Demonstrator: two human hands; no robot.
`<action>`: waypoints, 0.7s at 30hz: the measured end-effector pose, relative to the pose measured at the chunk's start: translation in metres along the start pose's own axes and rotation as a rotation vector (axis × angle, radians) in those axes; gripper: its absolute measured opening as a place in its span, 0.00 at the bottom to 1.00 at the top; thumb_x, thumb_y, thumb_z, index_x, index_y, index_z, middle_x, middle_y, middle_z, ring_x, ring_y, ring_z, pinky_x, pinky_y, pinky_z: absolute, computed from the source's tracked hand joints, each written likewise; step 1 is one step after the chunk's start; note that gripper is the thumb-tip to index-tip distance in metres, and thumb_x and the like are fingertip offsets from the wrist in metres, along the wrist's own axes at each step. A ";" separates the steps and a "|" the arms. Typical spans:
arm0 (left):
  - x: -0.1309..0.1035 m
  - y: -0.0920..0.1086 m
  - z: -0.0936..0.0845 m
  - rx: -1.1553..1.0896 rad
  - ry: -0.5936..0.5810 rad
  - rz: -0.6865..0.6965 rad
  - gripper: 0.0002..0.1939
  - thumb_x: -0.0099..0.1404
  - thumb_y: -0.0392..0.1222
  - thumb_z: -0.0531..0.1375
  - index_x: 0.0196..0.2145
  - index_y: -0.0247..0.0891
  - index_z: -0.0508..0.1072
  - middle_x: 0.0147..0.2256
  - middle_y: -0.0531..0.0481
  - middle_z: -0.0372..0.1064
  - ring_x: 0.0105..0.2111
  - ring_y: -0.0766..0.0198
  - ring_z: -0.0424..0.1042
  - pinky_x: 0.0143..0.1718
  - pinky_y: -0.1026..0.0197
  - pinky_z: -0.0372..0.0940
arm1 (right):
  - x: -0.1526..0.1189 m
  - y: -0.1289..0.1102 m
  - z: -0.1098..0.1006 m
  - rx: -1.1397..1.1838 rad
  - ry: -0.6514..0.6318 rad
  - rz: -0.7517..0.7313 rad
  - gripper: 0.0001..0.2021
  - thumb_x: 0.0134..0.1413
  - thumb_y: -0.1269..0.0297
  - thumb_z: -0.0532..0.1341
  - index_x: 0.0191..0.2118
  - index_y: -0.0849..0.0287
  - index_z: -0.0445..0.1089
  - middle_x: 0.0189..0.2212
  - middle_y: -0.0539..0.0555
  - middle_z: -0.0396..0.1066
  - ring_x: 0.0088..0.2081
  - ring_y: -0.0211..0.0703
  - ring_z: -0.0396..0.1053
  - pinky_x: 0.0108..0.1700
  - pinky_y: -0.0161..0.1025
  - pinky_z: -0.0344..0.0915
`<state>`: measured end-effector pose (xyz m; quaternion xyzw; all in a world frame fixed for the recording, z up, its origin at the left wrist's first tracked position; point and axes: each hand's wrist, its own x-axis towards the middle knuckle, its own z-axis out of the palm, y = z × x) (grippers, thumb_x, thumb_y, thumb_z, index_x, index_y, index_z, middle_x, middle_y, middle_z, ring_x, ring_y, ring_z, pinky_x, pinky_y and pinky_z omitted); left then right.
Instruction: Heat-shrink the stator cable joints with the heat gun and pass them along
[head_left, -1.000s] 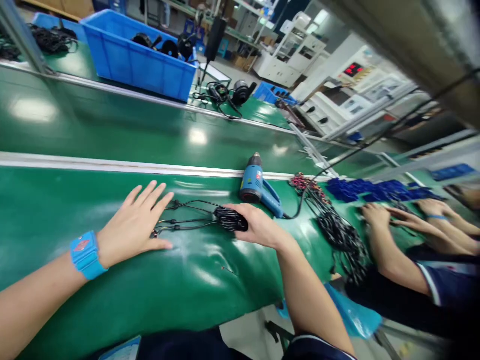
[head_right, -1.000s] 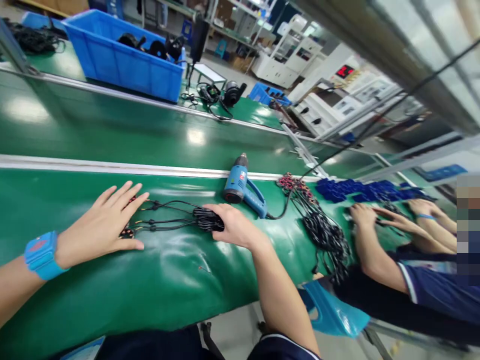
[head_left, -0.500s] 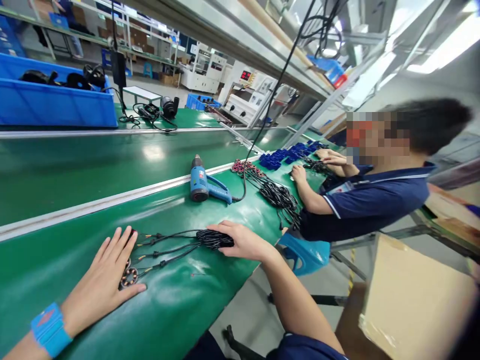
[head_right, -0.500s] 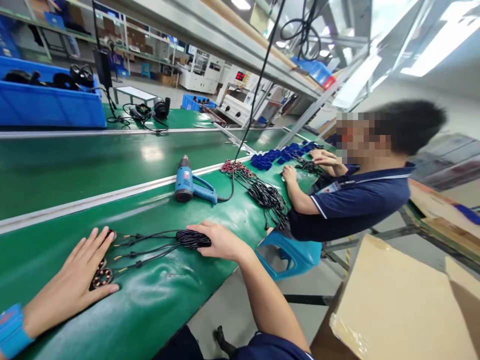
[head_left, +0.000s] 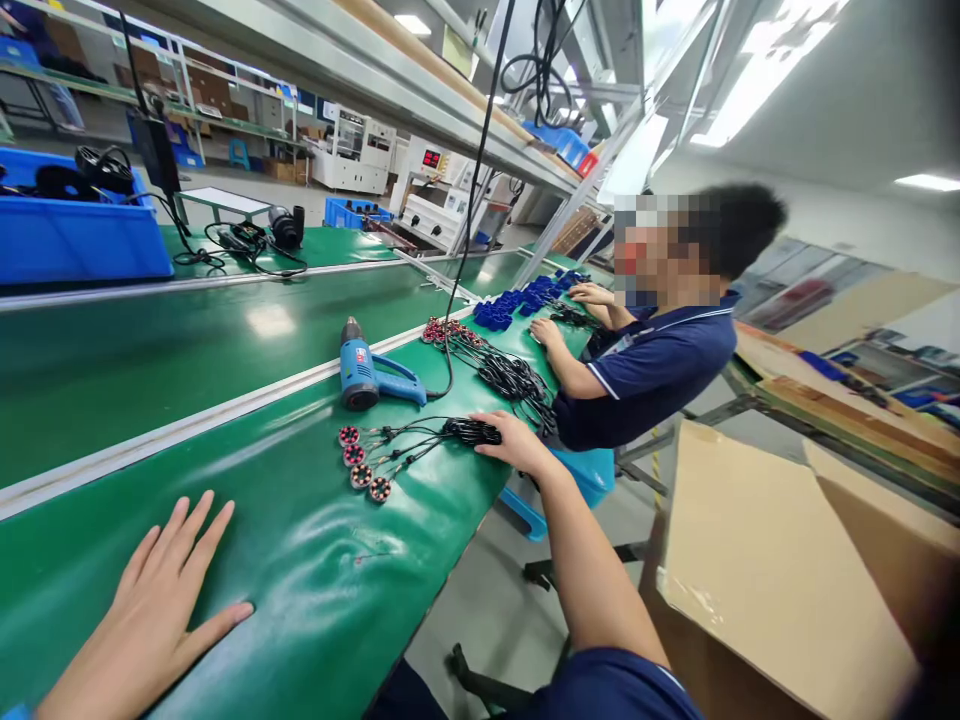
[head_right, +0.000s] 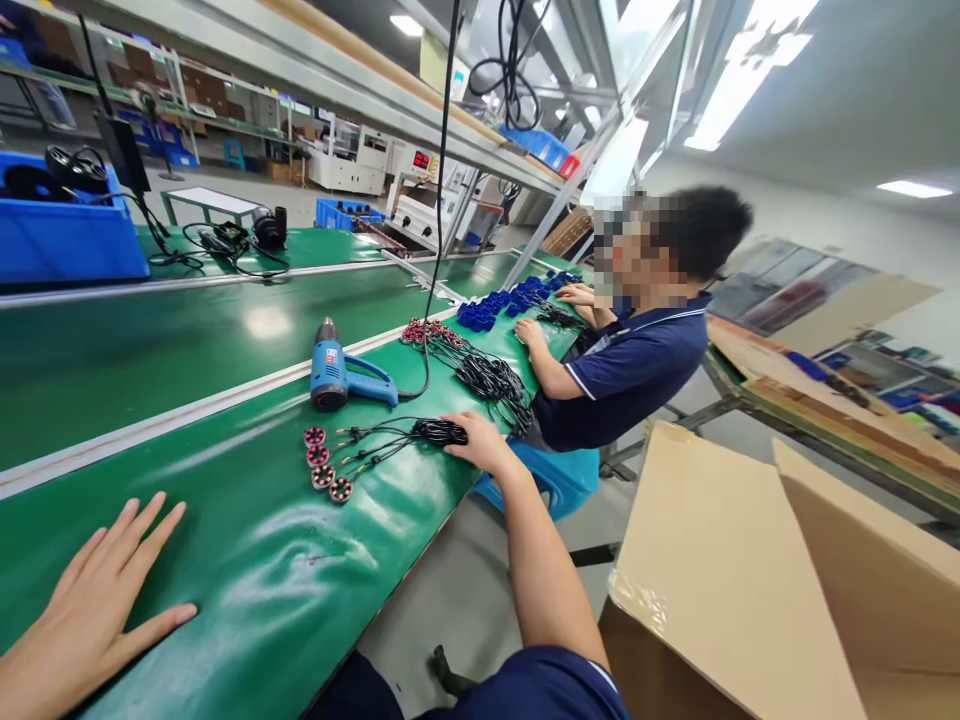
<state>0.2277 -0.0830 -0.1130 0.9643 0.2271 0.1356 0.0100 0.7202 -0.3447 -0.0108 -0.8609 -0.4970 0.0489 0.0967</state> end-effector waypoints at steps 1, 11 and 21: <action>0.000 -0.001 0.000 0.005 -0.003 0.003 0.50 0.63 0.68 0.55 0.73 0.46 0.37 0.73 0.44 0.37 0.71 0.39 0.42 0.66 0.33 0.56 | -0.002 0.000 0.001 -0.024 0.029 0.017 0.34 0.52 0.59 0.70 0.63 0.60 0.65 0.56 0.67 0.66 0.58 0.67 0.64 0.59 0.65 0.61; 0.073 0.029 -0.036 -0.207 -0.046 0.015 0.43 0.70 0.66 0.51 0.72 0.41 0.46 0.72 0.37 0.42 0.71 0.41 0.43 0.67 0.34 0.53 | 0.011 -0.116 0.053 -0.031 0.000 -0.558 0.56 0.44 0.31 0.70 0.73 0.49 0.48 0.73 0.61 0.35 0.72 0.63 0.36 0.71 0.64 0.35; 0.288 0.130 -0.064 -0.205 -0.086 0.115 0.31 0.68 0.56 0.60 0.63 0.39 0.65 0.61 0.38 0.65 0.65 0.44 0.57 0.67 0.36 0.52 | 0.049 -0.147 0.095 0.020 -0.063 -0.787 0.33 0.65 0.41 0.57 0.69 0.47 0.57 0.69 0.60 0.50 0.70 0.63 0.47 0.68 0.66 0.50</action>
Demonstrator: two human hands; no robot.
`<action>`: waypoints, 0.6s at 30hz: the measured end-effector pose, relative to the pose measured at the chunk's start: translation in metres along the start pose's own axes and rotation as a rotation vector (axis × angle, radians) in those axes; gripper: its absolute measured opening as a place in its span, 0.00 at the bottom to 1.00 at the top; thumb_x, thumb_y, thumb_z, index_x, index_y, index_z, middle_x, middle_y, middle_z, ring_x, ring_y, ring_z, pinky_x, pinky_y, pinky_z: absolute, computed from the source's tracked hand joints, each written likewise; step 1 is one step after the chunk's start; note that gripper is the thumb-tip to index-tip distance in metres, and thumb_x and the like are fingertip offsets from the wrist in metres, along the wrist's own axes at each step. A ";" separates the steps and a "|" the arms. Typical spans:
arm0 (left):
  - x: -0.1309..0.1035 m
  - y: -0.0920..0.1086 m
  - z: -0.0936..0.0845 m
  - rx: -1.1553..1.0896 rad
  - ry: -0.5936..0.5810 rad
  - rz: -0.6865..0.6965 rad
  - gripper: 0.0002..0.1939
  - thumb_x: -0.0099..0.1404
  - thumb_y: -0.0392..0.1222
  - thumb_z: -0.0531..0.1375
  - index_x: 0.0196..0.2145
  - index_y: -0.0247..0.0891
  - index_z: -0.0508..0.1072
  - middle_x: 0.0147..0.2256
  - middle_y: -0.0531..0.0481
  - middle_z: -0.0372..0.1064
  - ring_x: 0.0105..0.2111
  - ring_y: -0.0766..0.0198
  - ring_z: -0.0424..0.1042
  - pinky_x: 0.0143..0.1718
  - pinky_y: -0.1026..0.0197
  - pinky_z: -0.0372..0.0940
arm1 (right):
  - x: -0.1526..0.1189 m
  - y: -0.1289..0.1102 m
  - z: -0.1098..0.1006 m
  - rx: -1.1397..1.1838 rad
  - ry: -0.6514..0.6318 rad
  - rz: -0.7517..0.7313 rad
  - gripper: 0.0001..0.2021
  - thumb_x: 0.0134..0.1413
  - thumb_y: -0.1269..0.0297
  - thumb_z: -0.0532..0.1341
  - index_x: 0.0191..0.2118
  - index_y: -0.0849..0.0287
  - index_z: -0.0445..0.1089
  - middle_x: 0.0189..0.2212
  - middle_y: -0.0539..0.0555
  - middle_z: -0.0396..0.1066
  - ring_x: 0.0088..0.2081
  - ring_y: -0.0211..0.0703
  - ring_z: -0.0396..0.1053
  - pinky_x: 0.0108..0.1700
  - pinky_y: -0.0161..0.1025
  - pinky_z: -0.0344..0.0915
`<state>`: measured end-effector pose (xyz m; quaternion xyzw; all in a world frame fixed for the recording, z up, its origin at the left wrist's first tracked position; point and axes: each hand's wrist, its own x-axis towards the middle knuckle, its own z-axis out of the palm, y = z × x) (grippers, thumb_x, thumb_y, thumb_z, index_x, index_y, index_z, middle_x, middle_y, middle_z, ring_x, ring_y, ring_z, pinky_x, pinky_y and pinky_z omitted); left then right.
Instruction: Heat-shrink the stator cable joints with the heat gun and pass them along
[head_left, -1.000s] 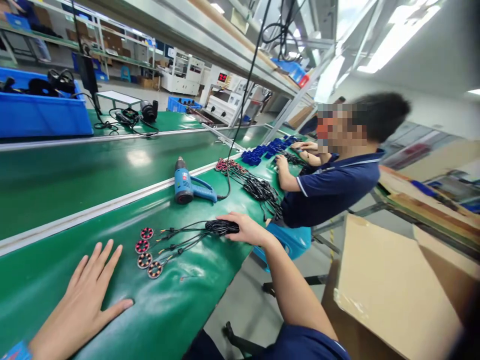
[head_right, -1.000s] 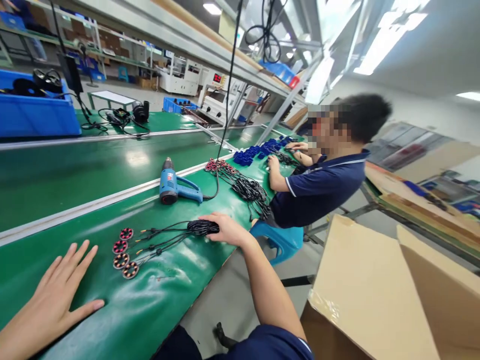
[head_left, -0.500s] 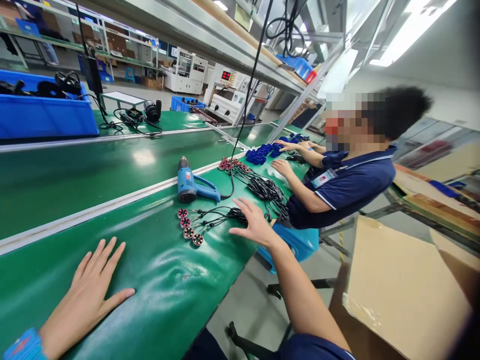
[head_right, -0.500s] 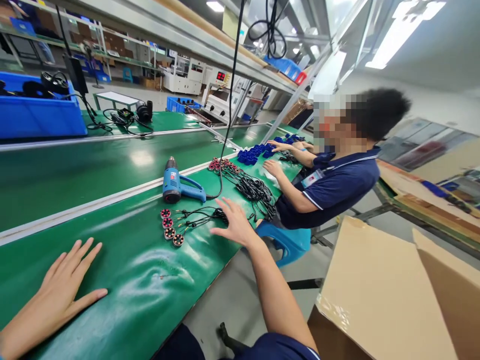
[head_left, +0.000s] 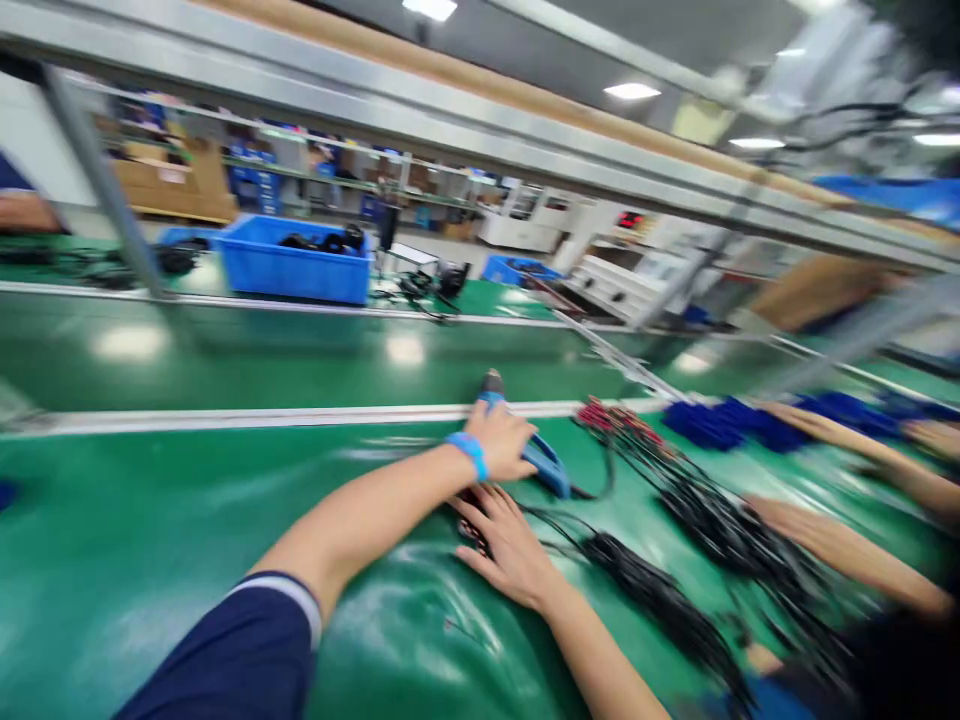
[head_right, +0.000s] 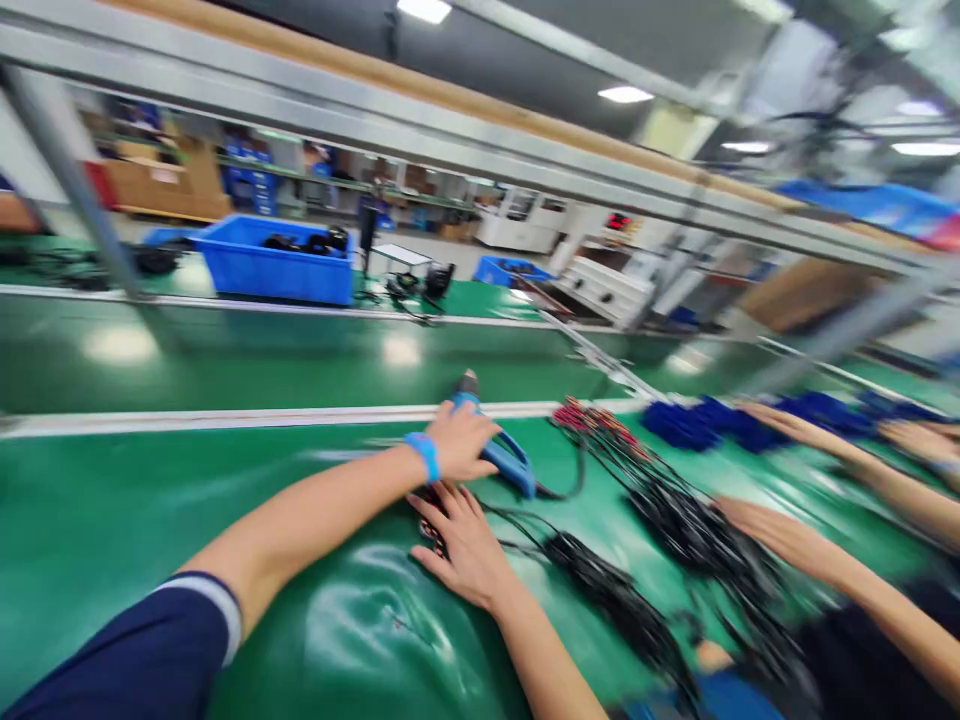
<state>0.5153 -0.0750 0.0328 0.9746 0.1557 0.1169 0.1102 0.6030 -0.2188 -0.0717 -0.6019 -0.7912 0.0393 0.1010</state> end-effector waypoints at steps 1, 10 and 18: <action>0.015 0.003 0.003 0.026 -0.039 0.001 0.28 0.68 0.54 0.61 0.60 0.39 0.68 0.59 0.40 0.68 0.64 0.47 0.60 0.67 0.39 0.54 | 0.000 0.007 0.005 -0.011 0.022 -0.004 0.30 0.65 0.42 0.57 0.68 0.48 0.60 0.67 0.60 0.54 0.68 0.64 0.50 0.67 0.67 0.52; 0.039 0.004 0.019 0.126 -0.109 -0.107 0.16 0.70 0.47 0.61 0.50 0.35 0.73 0.54 0.43 0.69 0.54 0.53 0.70 0.57 0.41 0.66 | 0.011 -0.008 -0.001 0.038 0.041 0.042 0.20 0.64 0.52 0.57 0.57 0.52 0.70 0.60 0.61 0.64 0.62 0.62 0.60 0.64 0.62 0.58; 0.030 -0.065 0.039 -0.049 0.066 -0.085 0.22 0.71 0.48 0.60 0.58 0.37 0.68 0.58 0.42 0.65 0.58 0.50 0.67 0.58 0.42 0.67 | 0.012 0.002 0.007 -0.071 0.120 0.343 0.25 0.68 0.49 0.54 0.66 0.49 0.61 0.70 0.55 0.50 0.70 0.53 0.48 0.67 0.55 0.53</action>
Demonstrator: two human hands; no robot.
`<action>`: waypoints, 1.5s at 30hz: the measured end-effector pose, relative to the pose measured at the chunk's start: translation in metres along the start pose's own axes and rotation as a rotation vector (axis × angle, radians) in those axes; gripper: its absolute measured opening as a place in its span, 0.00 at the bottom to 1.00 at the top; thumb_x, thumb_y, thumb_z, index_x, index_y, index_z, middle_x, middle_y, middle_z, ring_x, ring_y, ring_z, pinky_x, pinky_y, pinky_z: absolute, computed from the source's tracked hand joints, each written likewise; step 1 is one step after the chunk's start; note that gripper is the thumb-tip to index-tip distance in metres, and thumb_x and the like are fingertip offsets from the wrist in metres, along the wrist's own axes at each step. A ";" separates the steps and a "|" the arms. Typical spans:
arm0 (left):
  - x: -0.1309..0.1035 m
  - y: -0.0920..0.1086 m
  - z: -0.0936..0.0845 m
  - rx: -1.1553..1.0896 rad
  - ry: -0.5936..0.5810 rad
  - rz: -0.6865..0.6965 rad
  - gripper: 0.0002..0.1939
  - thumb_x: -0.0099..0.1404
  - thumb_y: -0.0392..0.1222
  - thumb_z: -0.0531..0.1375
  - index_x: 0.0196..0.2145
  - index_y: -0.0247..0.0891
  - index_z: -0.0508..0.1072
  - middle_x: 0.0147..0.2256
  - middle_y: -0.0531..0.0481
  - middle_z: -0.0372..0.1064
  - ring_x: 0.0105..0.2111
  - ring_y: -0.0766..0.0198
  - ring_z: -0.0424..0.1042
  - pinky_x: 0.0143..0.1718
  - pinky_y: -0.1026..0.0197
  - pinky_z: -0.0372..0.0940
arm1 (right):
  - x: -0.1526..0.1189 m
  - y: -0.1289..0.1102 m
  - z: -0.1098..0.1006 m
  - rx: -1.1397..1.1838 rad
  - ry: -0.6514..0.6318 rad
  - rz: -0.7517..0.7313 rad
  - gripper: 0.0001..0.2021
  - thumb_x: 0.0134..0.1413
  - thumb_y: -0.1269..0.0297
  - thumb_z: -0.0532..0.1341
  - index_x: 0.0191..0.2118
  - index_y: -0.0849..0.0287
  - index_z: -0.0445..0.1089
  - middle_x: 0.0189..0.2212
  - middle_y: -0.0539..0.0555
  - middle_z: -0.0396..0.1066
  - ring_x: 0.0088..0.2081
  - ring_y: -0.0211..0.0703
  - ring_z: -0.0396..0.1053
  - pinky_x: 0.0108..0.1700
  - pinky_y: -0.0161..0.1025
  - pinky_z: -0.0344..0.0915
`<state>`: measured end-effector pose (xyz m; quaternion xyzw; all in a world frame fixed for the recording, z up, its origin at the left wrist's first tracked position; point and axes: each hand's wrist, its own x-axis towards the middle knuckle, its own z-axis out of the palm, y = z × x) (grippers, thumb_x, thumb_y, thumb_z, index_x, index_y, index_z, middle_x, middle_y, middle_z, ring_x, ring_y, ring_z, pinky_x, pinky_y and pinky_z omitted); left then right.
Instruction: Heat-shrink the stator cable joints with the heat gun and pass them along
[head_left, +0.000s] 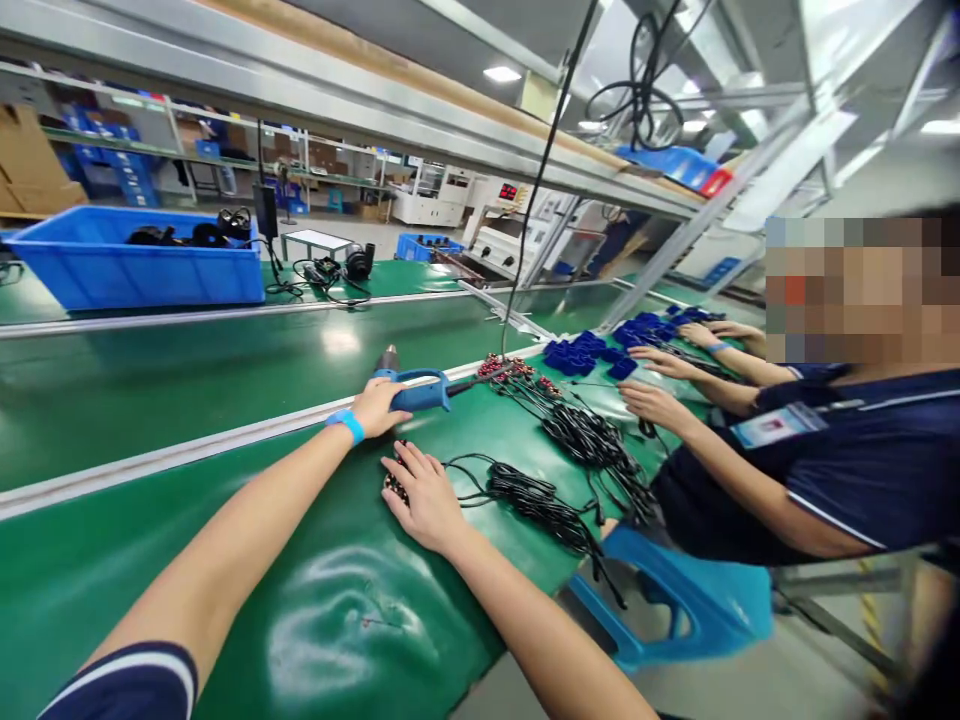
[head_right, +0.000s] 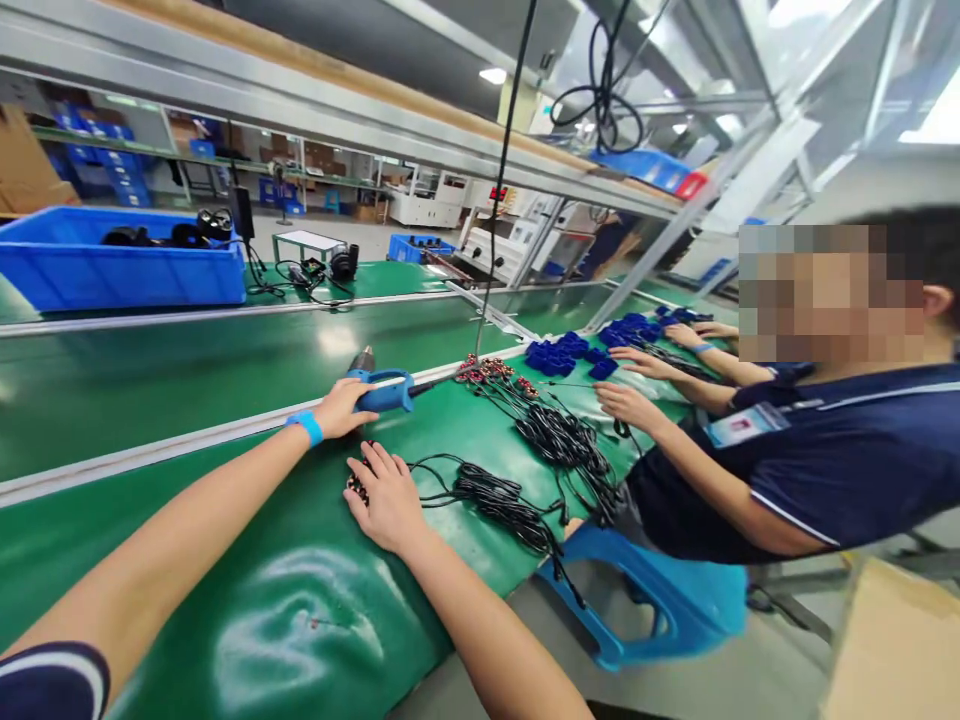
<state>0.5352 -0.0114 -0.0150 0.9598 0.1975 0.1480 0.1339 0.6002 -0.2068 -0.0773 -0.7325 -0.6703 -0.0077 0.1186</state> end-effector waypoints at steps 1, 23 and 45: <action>-0.001 -0.006 0.003 -0.021 0.010 -0.004 0.22 0.71 0.48 0.61 0.58 0.37 0.68 0.58 0.41 0.65 0.59 0.49 0.66 0.59 0.41 0.66 | 0.002 0.007 0.002 -0.018 0.021 0.037 0.25 0.69 0.50 0.53 0.66 0.50 0.61 0.70 0.55 0.51 0.70 0.53 0.48 0.67 0.55 0.53; 0.005 -0.022 0.038 -0.244 0.044 0.000 0.27 0.69 0.51 0.62 0.61 0.38 0.66 0.62 0.40 0.61 0.65 0.46 0.57 0.66 0.34 0.55 | -0.010 0.083 -0.012 -0.291 0.012 0.615 0.13 0.72 0.54 0.54 0.44 0.58 0.69 0.36 0.56 0.74 0.36 0.46 0.74 0.36 0.37 0.64; -0.017 -0.018 0.053 -0.243 0.135 -0.016 0.27 0.70 0.50 0.61 0.63 0.39 0.63 0.66 0.40 0.54 0.67 0.44 0.53 0.67 0.32 0.51 | 0.008 0.159 -0.014 -0.337 0.341 0.632 0.18 0.69 0.55 0.59 0.59 0.57 0.68 0.55 0.59 0.64 0.54 0.53 0.60 0.53 0.47 0.58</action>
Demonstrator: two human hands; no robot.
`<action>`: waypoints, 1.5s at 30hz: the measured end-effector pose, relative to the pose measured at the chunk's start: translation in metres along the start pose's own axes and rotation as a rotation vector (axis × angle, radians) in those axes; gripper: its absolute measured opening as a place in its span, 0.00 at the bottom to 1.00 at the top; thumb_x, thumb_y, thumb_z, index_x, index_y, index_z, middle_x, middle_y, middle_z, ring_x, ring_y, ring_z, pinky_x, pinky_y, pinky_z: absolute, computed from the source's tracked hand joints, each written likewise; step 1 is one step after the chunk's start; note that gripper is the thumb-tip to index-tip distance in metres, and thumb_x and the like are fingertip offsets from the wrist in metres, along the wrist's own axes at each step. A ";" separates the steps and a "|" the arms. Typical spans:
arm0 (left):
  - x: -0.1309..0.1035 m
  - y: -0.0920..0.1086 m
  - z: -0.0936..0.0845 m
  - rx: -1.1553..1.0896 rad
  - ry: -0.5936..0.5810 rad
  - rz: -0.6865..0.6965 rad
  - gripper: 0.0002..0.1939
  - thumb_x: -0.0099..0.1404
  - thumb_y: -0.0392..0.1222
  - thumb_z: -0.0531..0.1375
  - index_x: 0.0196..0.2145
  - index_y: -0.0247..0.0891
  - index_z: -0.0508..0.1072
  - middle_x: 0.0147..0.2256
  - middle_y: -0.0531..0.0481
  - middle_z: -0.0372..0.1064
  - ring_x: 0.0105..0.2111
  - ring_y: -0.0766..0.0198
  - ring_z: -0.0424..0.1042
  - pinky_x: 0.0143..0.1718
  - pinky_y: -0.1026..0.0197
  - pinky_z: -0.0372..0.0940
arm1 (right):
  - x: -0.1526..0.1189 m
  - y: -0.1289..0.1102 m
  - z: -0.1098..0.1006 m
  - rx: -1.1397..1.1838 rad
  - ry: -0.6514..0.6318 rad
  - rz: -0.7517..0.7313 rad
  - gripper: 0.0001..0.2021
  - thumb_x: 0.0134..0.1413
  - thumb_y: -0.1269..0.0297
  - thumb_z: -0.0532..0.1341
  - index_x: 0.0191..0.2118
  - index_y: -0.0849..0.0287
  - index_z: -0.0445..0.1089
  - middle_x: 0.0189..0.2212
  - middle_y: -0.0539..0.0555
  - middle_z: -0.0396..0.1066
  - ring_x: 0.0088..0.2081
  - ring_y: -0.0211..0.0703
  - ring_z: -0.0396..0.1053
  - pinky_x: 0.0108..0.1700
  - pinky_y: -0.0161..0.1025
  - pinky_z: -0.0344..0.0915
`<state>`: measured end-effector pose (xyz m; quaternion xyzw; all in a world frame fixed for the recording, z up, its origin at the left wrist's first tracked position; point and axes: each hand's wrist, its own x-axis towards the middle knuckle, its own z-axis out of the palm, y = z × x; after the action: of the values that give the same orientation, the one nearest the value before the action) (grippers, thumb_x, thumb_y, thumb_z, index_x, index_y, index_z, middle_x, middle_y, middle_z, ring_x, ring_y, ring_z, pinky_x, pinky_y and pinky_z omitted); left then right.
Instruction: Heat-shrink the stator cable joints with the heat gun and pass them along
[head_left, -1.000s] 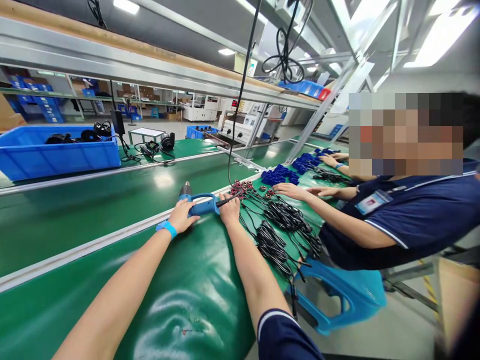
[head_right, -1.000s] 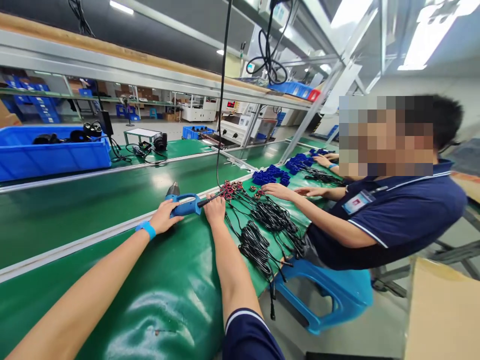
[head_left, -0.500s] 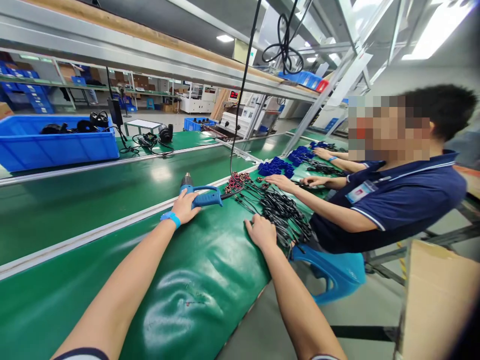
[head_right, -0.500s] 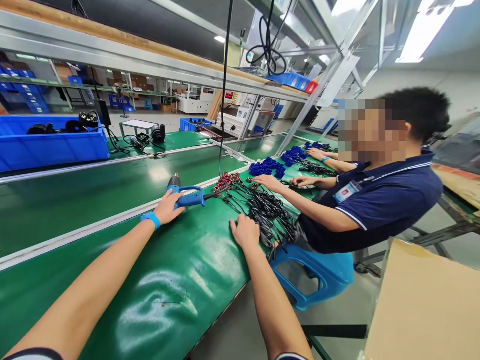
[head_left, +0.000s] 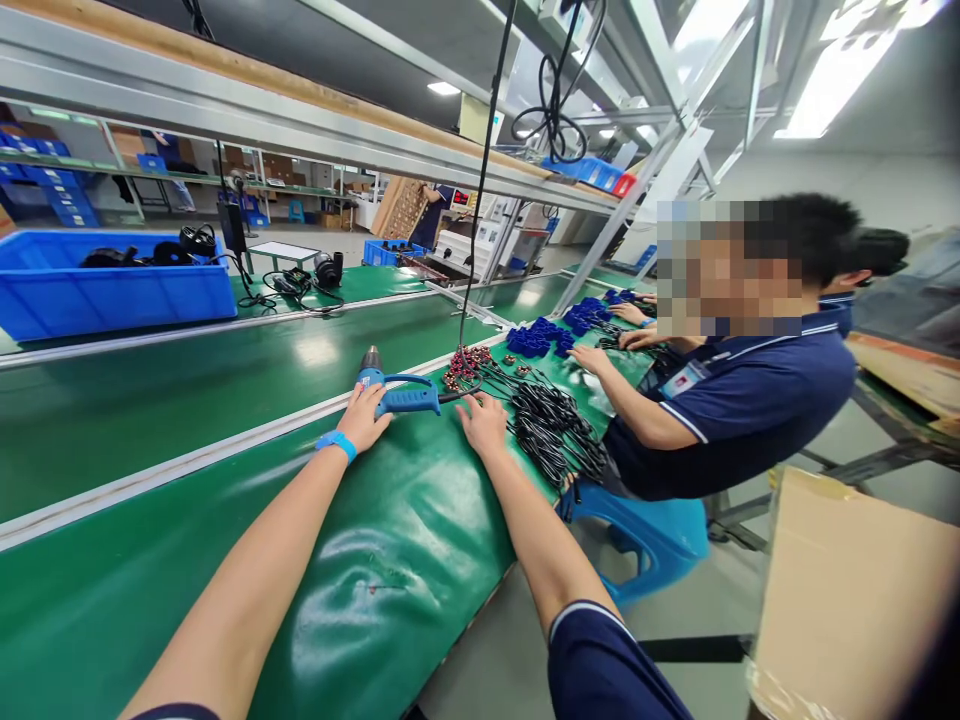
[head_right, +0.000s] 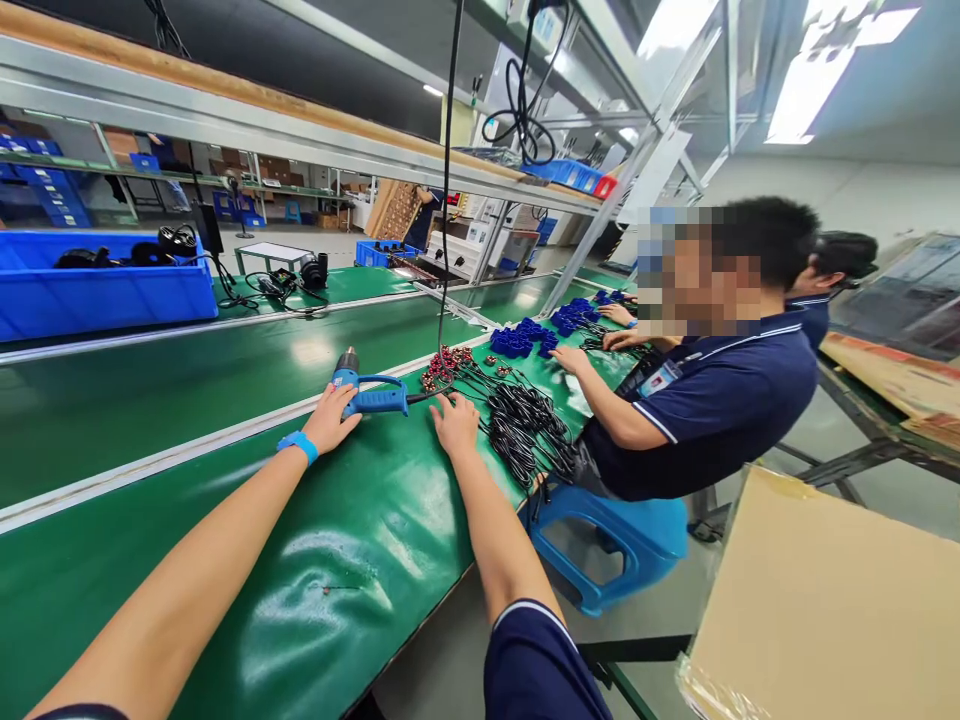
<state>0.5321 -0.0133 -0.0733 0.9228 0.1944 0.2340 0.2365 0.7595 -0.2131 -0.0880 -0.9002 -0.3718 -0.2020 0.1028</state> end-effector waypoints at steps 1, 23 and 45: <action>-0.001 -0.001 0.000 -0.001 0.005 -0.008 0.27 0.70 0.50 0.61 0.63 0.40 0.63 0.67 0.40 0.54 0.67 0.44 0.53 0.67 0.32 0.51 | 0.007 -0.008 0.005 0.007 0.012 -0.003 0.19 0.68 0.56 0.59 0.60 0.56 0.67 0.57 0.58 0.62 0.55 0.54 0.60 0.54 0.49 0.59; 0.011 0.030 0.006 0.054 -0.118 -0.048 0.27 0.69 0.48 0.63 0.62 0.40 0.65 0.67 0.40 0.53 0.67 0.43 0.53 0.66 0.31 0.53 | -0.124 -0.096 -0.055 0.570 -0.179 -0.801 0.07 0.66 0.59 0.62 0.45 0.55 0.71 0.46 0.53 0.74 0.44 0.41 0.72 0.48 0.38 0.68; -0.433 -0.084 -0.278 0.704 0.751 -1.047 0.32 0.69 0.52 0.52 0.65 0.31 0.60 0.70 0.26 0.40 0.70 0.27 0.36 0.64 0.20 0.40 | -0.187 -0.326 -0.077 1.014 -0.257 -1.331 0.13 0.73 0.63 0.52 0.56 0.54 0.69 0.49 0.57 0.74 0.45 0.50 0.74 0.47 0.48 0.74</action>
<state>0.0129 -0.0530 -0.0486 0.5879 0.7415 0.3144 -0.0758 0.3861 -0.1274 -0.0901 -0.3546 -0.8787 0.0747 0.3106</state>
